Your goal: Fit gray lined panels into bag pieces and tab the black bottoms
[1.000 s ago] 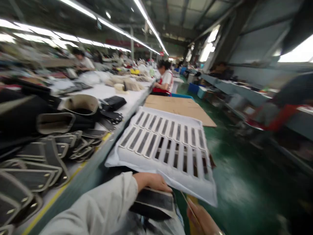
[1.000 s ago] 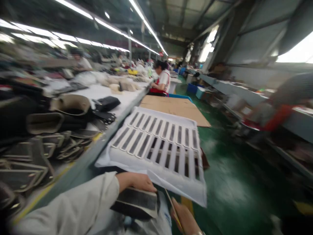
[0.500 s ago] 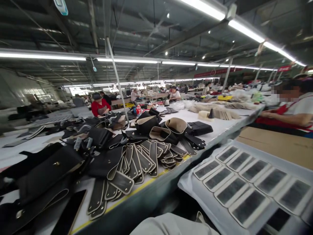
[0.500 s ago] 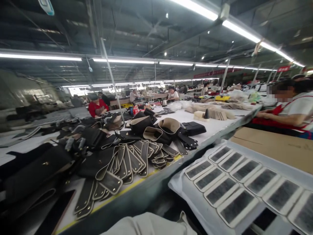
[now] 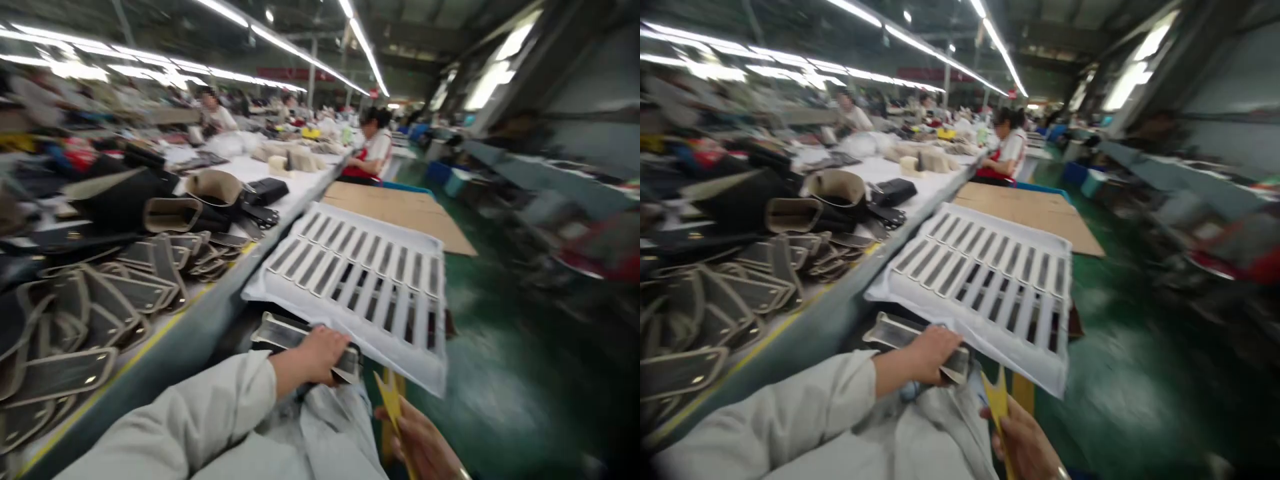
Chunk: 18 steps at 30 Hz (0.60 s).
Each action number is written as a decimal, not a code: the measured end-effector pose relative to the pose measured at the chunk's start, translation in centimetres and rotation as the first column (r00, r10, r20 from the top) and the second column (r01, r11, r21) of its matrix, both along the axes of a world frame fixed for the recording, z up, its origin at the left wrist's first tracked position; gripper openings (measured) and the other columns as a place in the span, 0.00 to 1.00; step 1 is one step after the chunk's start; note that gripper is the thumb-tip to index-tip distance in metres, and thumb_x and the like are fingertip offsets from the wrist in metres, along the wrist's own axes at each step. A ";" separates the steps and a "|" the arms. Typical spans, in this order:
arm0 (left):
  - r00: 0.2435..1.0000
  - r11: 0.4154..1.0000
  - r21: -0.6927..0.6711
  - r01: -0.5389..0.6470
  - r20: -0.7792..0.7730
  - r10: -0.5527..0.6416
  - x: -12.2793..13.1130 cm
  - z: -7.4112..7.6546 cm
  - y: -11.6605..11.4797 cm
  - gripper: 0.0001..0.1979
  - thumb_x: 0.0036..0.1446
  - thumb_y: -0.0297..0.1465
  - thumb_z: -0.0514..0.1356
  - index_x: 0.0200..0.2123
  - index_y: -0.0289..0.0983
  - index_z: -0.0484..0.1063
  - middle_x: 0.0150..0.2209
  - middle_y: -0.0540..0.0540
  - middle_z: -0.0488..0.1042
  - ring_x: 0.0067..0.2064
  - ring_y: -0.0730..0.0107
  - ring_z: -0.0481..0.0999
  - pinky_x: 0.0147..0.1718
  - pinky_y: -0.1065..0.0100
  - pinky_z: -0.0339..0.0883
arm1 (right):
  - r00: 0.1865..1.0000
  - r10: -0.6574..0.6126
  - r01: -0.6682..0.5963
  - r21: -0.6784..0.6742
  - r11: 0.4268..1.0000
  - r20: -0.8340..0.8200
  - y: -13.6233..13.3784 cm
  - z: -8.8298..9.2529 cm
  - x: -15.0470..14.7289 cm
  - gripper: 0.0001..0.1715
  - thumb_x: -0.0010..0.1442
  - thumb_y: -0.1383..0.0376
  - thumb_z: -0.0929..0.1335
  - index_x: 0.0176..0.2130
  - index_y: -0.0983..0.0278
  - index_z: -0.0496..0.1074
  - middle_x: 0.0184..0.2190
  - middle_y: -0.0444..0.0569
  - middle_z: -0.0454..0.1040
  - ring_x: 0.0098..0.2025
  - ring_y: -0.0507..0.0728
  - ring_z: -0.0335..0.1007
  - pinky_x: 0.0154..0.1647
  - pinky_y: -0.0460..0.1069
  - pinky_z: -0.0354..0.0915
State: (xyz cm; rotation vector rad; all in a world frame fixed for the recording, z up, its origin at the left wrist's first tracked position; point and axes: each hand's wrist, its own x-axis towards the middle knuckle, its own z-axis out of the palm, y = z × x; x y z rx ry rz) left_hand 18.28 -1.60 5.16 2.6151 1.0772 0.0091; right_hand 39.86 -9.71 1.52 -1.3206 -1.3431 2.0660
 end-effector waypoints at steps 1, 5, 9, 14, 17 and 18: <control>1.000 0.999 0.034 -0.020 0.017 0.019 0.0 -0.5 0.0 0.43 0.40 0.43 0.64 0.57 0.30 0.56 0.50 0.31 0.67 0.50 0.46 0.66 0.50 0.52 0.56 | 0.991 -0.131 0.130 -0.038 0.991 -0.019 -1.9 -0.3 1.8 0.28 0.53 0.43 0.65 0.45 0.59 0.62 0.41 0.54 0.69 0.26 0.52 0.69 0.22 0.49 0.64; 0.999 0.992 0.128 -0.020 0.030 0.016 0.1 -1.8 -0.5 0.41 0.44 0.43 0.62 0.59 0.29 0.55 0.55 0.33 0.64 0.54 0.50 0.62 0.55 0.55 0.49 | 0.978 -0.185 0.170 -0.143 0.975 -0.097 -4.1 -0.9 3.3 0.34 0.46 0.43 0.68 0.40 0.62 0.54 0.28 0.49 0.73 0.19 0.53 0.69 0.17 0.45 0.63; 0.999 0.979 0.203 -0.028 -0.015 0.032 0.3 -1.7 -1.7 0.39 0.46 0.40 0.60 0.59 0.27 0.56 0.55 0.33 0.64 0.54 0.51 0.61 0.55 0.55 0.48 | 0.999 -0.036 0.035 -0.054 0.998 -0.015 -2.8 -0.7 1.8 0.28 0.54 0.46 0.65 0.39 0.62 0.52 0.25 0.45 0.72 0.17 0.52 0.69 0.15 0.44 0.64; 0.999 0.971 0.235 -0.033 -0.009 0.036 0.5 -2.0 -1.8 0.37 0.47 0.38 0.59 0.59 0.27 0.56 0.56 0.34 0.64 0.55 0.51 0.61 0.56 0.54 0.47 | 0.990 0.034 -0.050 0.114 0.992 0.139 -1.0 0.2 0.8 0.17 0.59 0.55 0.62 0.40 0.64 0.54 0.24 0.43 0.70 0.15 0.50 0.65 0.13 0.43 0.63; 0.999 0.974 0.222 -0.034 0.009 0.033 0.5 -2.2 -1.6 0.37 0.47 0.37 0.59 0.59 0.27 0.57 0.55 0.33 0.64 0.55 0.51 0.61 0.55 0.54 0.48 | 0.984 0.084 -0.104 0.119 0.987 0.158 0.1 0.7 0.8 0.13 0.60 0.58 0.61 0.39 0.63 0.54 0.23 0.41 0.69 0.15 0.49 0.64 0.12 0.42 0.60; 0.999 0.977 0.211 -0.033 0.013 0.031 0.4 -2.2 -1.5 0.37 0.47 0.37 0.60 0.59 0.27 0.57 0.55 0.33 0.64 0.55 0.51 0.61 0.55 0.54 0.48 | 0.983 0.093 -0.112 0.117 0.987 0.156 0.4 0.9 0.8 0.13 0.60 0.58 0.61 0.39 0.63 0.54 0.22 0.41 0.69 0.15 0.49 0.64 0.12 0.42 0.60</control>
